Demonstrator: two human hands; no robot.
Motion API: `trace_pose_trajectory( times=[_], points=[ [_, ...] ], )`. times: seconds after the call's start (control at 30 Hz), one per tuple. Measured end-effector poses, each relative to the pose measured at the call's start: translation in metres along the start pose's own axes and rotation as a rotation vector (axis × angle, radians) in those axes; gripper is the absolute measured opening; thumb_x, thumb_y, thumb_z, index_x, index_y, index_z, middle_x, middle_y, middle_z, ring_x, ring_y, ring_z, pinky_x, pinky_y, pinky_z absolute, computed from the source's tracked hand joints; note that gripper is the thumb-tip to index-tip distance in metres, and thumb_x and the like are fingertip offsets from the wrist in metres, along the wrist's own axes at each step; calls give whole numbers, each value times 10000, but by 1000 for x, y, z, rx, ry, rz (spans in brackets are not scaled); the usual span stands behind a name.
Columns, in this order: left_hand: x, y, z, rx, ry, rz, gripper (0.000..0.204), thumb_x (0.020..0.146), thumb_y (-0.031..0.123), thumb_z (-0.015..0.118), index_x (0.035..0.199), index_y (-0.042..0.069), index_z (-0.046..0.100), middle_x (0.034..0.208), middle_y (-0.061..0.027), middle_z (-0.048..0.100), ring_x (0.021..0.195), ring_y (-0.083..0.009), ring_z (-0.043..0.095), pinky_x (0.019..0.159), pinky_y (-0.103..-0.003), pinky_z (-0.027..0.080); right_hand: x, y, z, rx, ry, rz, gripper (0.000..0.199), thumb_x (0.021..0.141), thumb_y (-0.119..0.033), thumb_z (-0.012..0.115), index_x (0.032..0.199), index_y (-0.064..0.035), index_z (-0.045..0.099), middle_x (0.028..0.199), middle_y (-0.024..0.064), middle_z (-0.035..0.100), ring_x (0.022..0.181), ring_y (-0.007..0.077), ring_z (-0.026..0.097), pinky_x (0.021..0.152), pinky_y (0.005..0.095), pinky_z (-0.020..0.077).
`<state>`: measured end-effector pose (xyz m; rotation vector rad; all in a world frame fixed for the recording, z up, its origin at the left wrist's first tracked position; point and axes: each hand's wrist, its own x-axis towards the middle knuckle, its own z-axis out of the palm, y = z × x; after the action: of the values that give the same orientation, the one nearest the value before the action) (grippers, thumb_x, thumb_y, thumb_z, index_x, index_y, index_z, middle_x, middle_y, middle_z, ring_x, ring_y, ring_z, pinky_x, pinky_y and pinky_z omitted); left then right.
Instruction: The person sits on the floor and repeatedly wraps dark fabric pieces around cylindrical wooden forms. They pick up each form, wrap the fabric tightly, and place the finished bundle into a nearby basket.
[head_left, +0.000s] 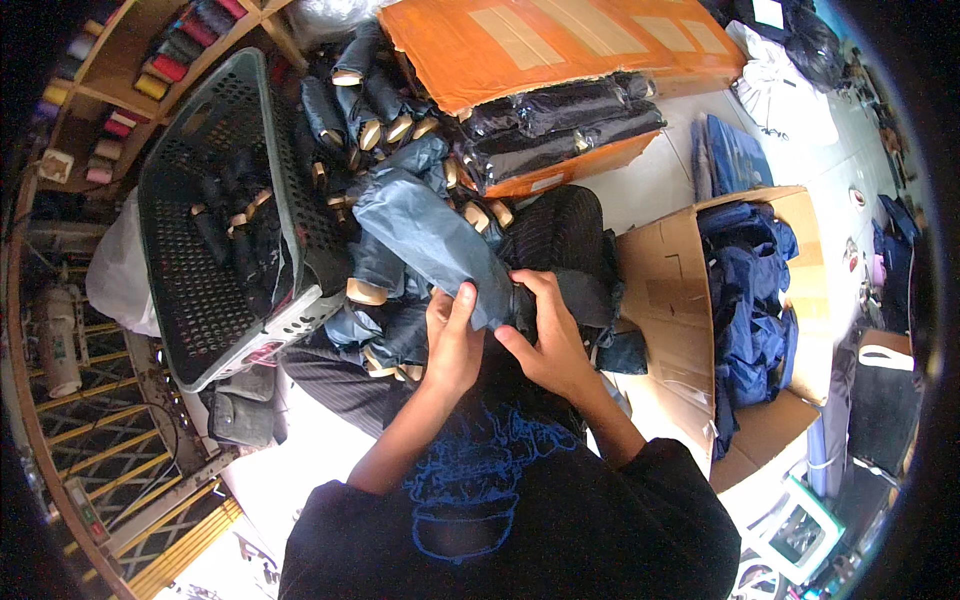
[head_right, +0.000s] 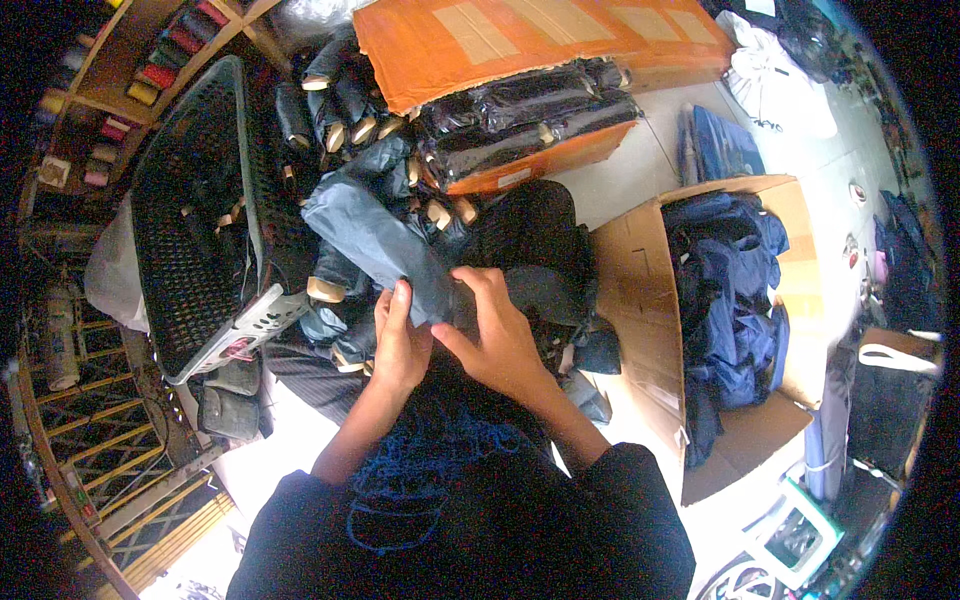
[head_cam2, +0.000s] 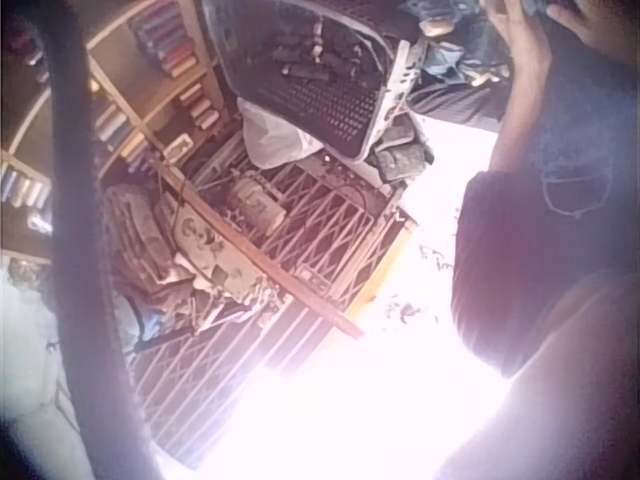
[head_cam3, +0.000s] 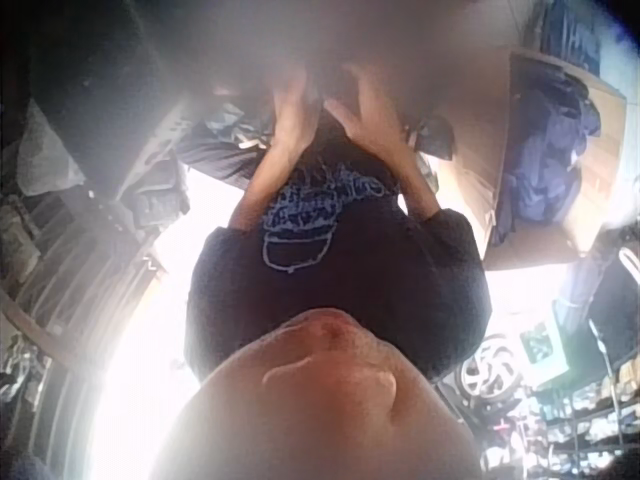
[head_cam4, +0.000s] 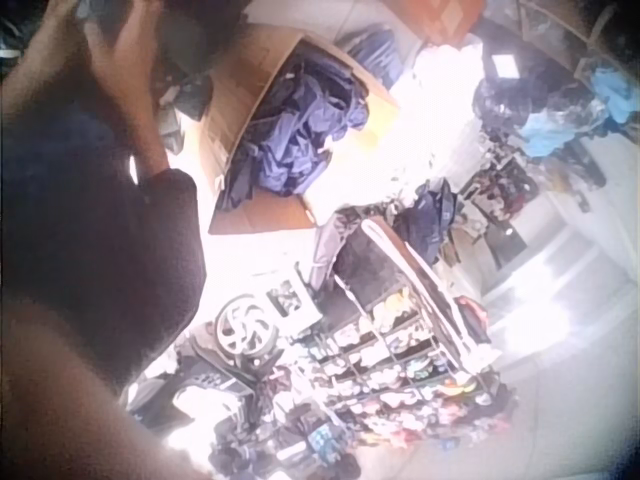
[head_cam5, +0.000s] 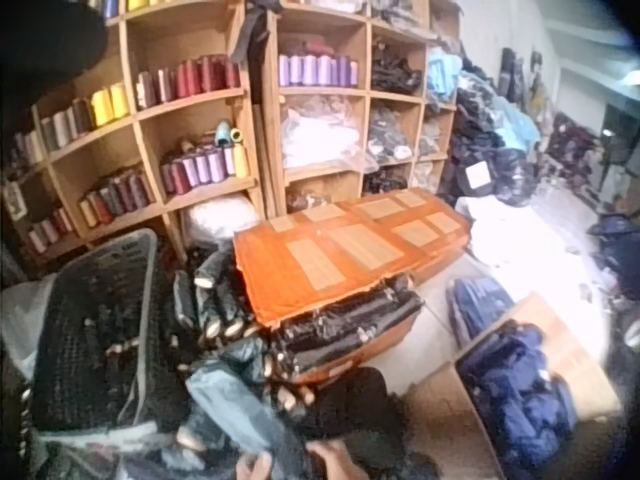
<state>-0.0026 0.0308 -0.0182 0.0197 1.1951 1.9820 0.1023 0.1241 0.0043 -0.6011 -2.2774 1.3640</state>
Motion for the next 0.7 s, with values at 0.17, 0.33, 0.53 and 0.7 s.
trace_pose_trajectory(
  times=[0.17,0.33,0.53,0.7],
  points=[
    [1,3,-4,-68,14,-8,499,886,409,598,1177,14,506,1118,-78,586,1037,-208,558,914,-357,427,2,4,1,233,-80,51,513,909,-149,458,1366,21,298,1287,223,426,1172,333,453,1052,374,277],
    [-5,-3,-12,184,-79,98,431,884,290,624,1153,-33,528,1062,-83,599,981,-160,555,887,-309,428,3,-3,3,458,-87,332,452,912,-96,476,1339,8,372,1283,151,471,1202,213,437,1018,321,321],
    [-5,-1,-6,171,-45,18,333,897,204,606,1120,-38,550,1056,-97,616,958,-156,575,868,-300,444,3,4,10,273,1,218,498,856,-69,606,1308,5,409,1159,109,553,1064,167,529,920,287,408],
    [-3,13,-2,126,-19,-33,403,886,285,608,1140,-17,527,1075,-98,605,971,-189,578,871,-328,447,7,12,16,520,-67,269,517,817,-137,668,1254,27,445,1115,153,596,1050,199,566,918,311,425]
  ],
)
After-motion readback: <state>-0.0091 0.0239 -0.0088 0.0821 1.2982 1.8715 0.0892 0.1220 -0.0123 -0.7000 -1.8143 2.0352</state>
